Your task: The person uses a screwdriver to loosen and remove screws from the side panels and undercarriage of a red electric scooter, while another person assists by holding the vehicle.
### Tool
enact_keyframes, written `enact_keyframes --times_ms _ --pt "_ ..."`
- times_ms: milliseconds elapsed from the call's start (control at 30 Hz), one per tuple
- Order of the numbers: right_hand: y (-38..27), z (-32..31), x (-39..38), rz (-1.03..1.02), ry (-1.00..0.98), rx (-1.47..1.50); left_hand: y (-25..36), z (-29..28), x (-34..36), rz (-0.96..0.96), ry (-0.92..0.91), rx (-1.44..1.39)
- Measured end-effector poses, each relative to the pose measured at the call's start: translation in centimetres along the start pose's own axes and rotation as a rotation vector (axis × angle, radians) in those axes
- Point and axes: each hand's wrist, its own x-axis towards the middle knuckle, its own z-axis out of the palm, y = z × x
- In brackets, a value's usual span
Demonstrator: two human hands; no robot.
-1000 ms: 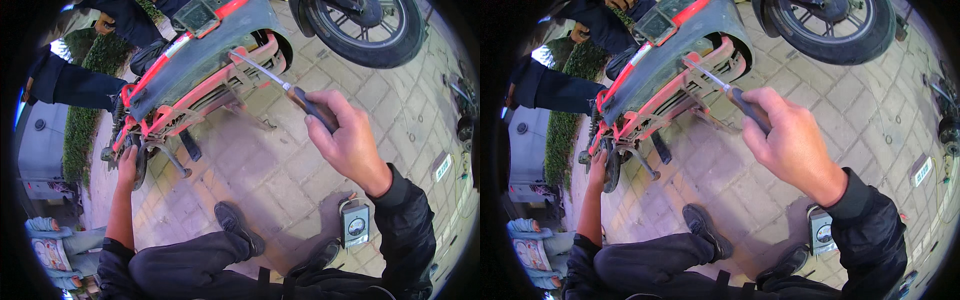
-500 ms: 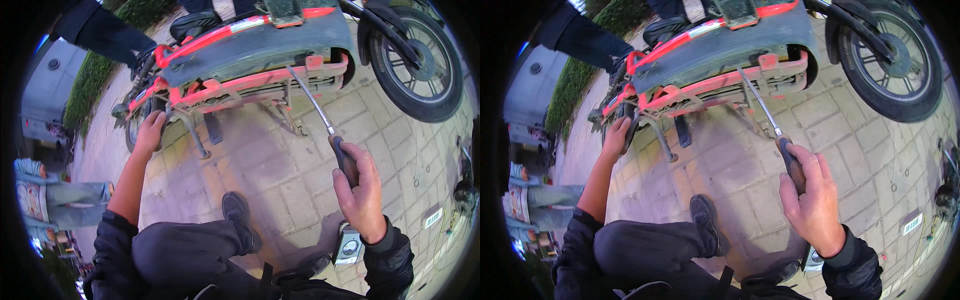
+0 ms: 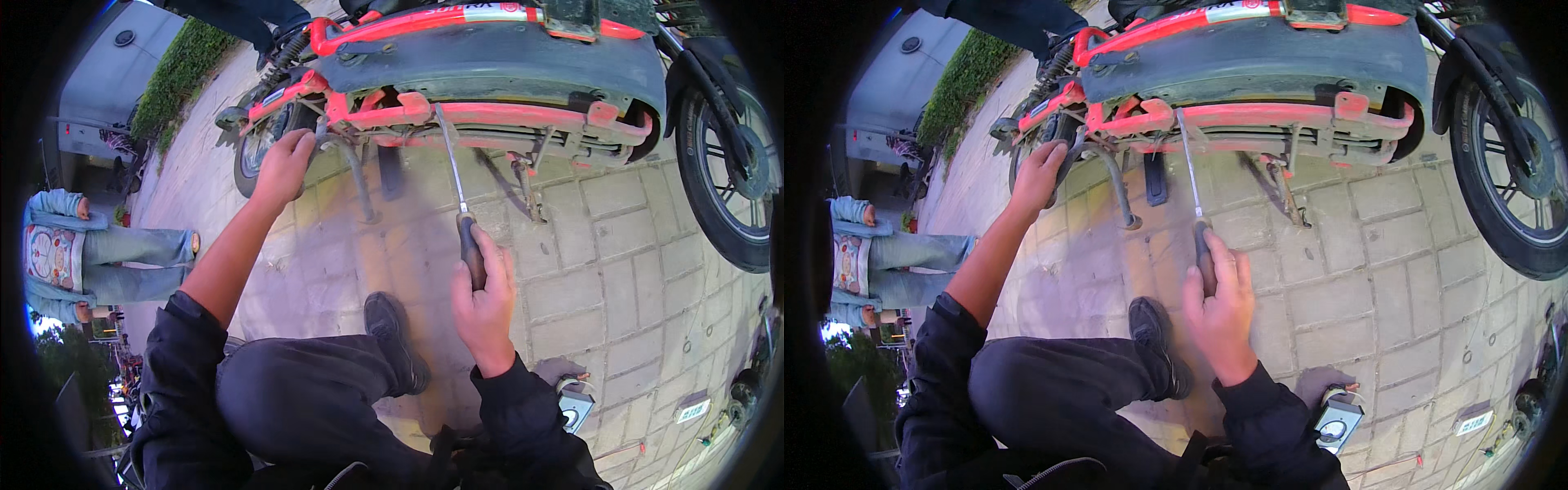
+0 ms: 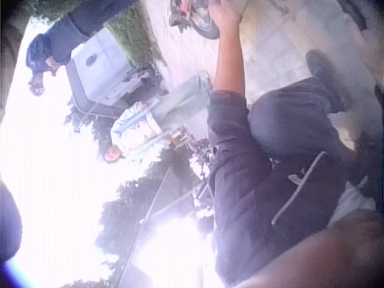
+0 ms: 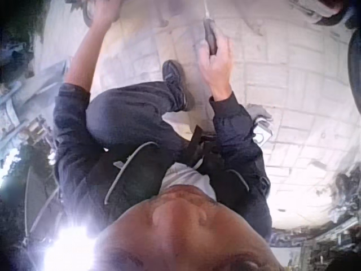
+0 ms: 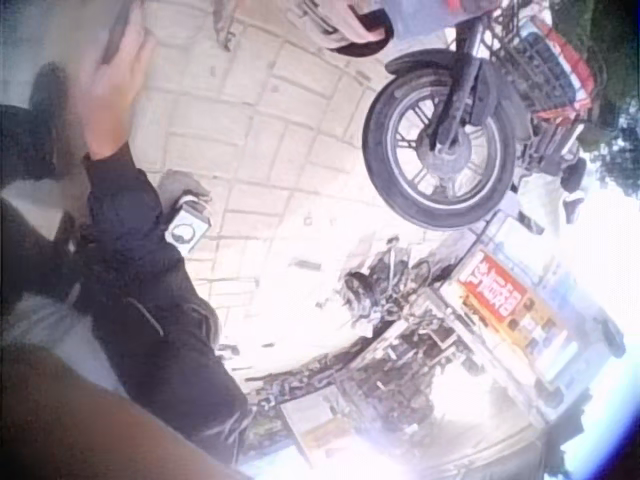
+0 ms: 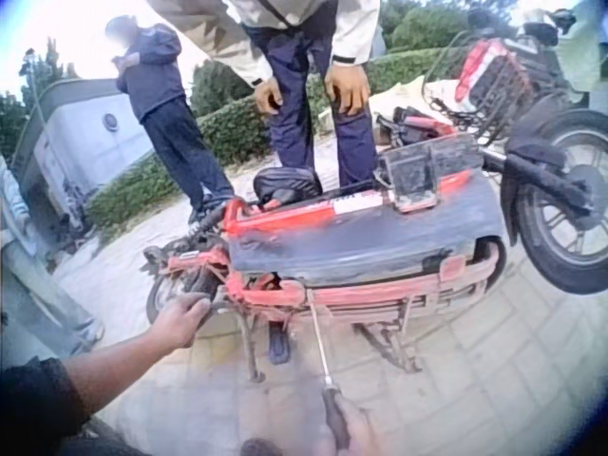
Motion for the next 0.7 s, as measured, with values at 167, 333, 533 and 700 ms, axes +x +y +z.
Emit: enact_keyframes --times_ms 167,333,533,700 --pt "1.0 1.1 0.5 0.082 -0.005 0.164 -0.9 -0.3 0.2 0.069 0.021 0.042" --pt "1.4 0.1 1.4 0.057 -0.008 0.123 0.3 -0.3 -0.5 -0.108 -0.092 -0.098" --pt "-0.9 0.2 2.3 0.184 0.006 0.372 -0.6 -0.4 0.1 -0.022 -0.114 -0.189" --pt "-2.3 -0.2 2.3 0.18 -0.037 0.14 0.7 -1.1 -0.5 -0.166 -0.199 -0.272"
